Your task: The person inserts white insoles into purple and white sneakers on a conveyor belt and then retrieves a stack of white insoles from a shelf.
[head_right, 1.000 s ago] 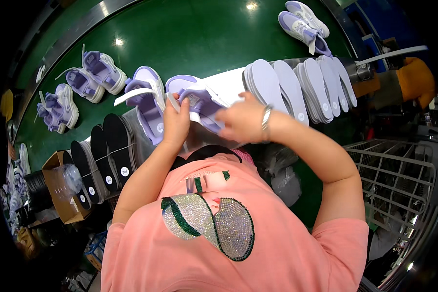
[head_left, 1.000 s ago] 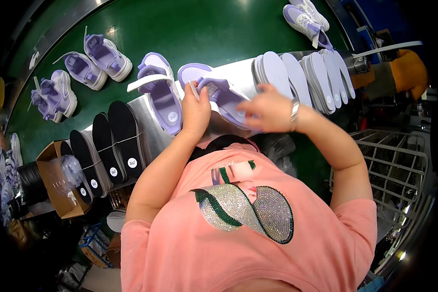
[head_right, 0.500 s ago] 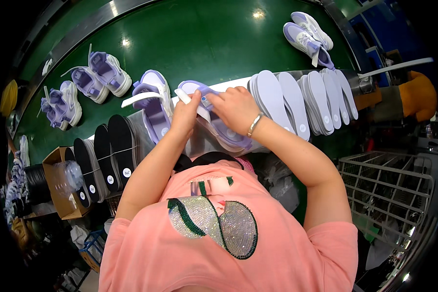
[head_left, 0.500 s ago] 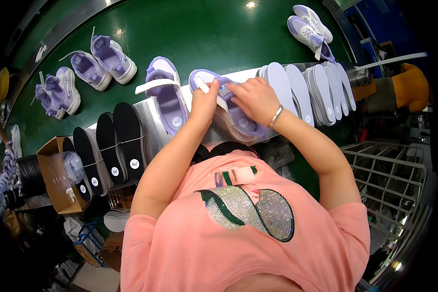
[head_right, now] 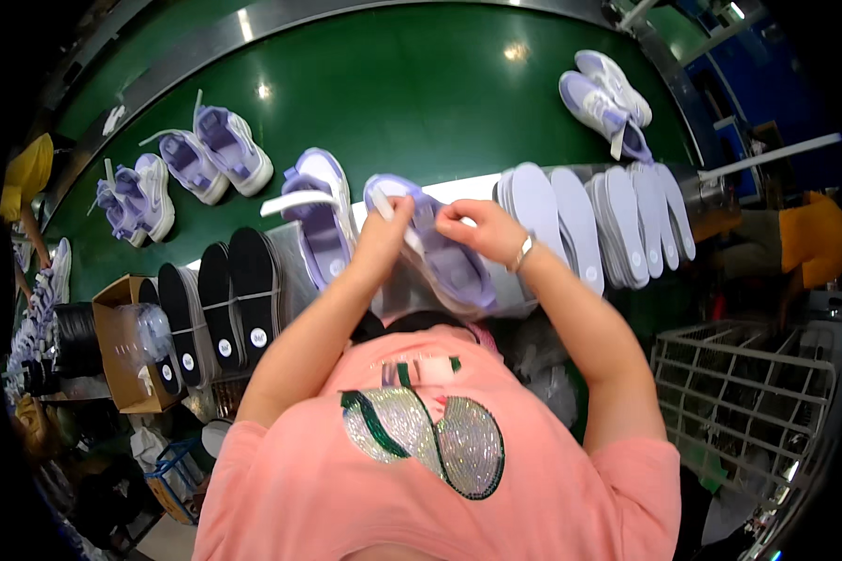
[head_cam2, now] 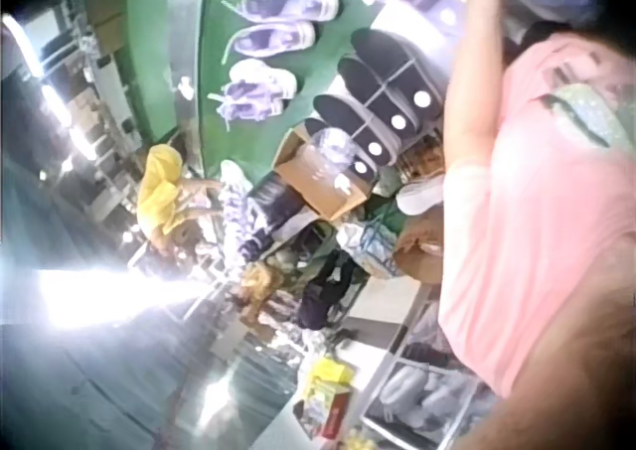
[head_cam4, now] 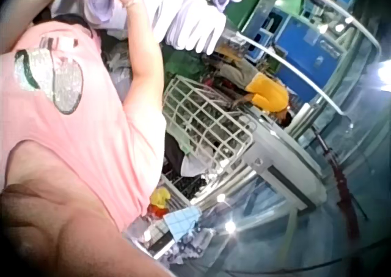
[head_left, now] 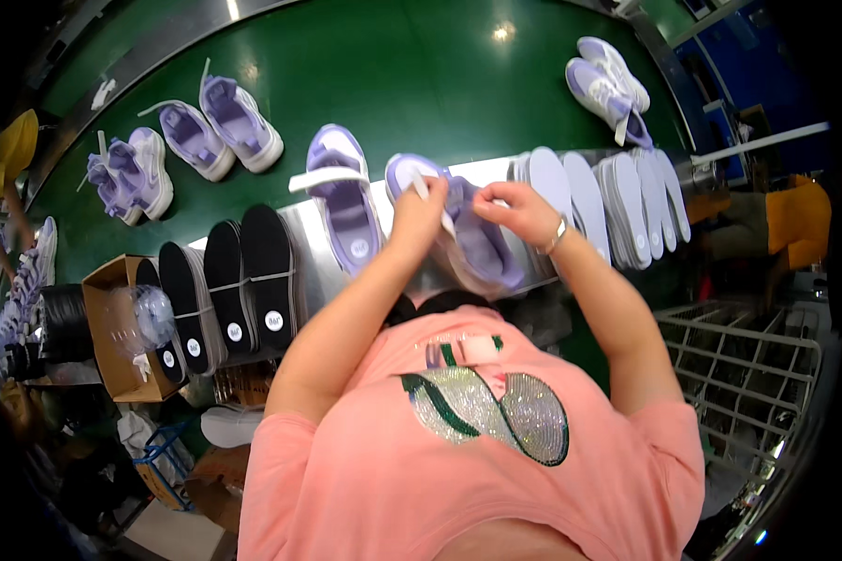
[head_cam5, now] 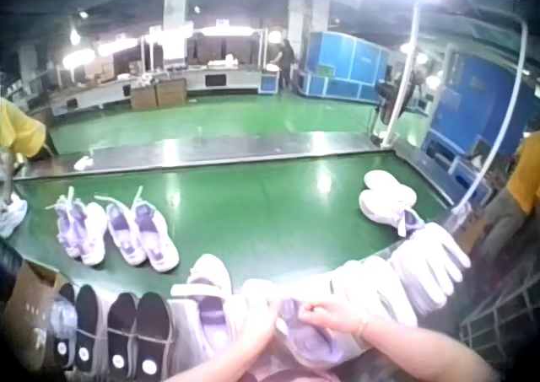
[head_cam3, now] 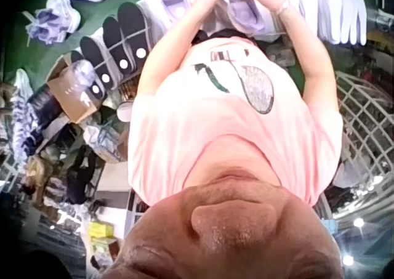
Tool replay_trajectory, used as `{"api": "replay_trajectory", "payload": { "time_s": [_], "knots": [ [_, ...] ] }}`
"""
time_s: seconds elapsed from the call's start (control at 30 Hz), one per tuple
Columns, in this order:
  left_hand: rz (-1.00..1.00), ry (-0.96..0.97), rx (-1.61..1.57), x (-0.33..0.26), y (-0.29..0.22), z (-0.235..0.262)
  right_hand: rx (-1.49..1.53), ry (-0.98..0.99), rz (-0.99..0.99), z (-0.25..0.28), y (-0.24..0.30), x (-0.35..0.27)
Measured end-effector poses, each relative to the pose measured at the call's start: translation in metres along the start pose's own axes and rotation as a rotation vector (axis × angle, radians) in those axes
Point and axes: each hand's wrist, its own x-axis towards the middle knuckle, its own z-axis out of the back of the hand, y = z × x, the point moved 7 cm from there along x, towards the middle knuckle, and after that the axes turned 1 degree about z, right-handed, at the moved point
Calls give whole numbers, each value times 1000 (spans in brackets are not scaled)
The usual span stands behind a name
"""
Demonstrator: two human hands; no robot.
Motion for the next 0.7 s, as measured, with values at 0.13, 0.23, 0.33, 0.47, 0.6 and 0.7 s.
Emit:
{"api": "replay_trajectory", "payload": {
  "time_s": [0.13, 0.23, 0.33, 0.47, 0.6, 0.7],
  "knots": [
    [-693, -218, 428, -40, -111, 9, 135, -325, -47, 26, 0, -24],
    [-521, 220, 281, -48, -112, -8, 211, -333, 9, 18, 23, -34],
    [-389, 239, 117, -45, -92, 1, 218, -277, 69, 4, 36, -38],
    [-511, -264, 283, -50, -106, 118, 57, -305, -72, 23, -30, -54],
    [-509, -1110, 811, -109, -132, 285, 136, -299, -318, 18, -89, -78],
    [36, -1235, 1281, -148, -111, 375, 130, -185, -427, 4, -113, -82]
  ]
}}
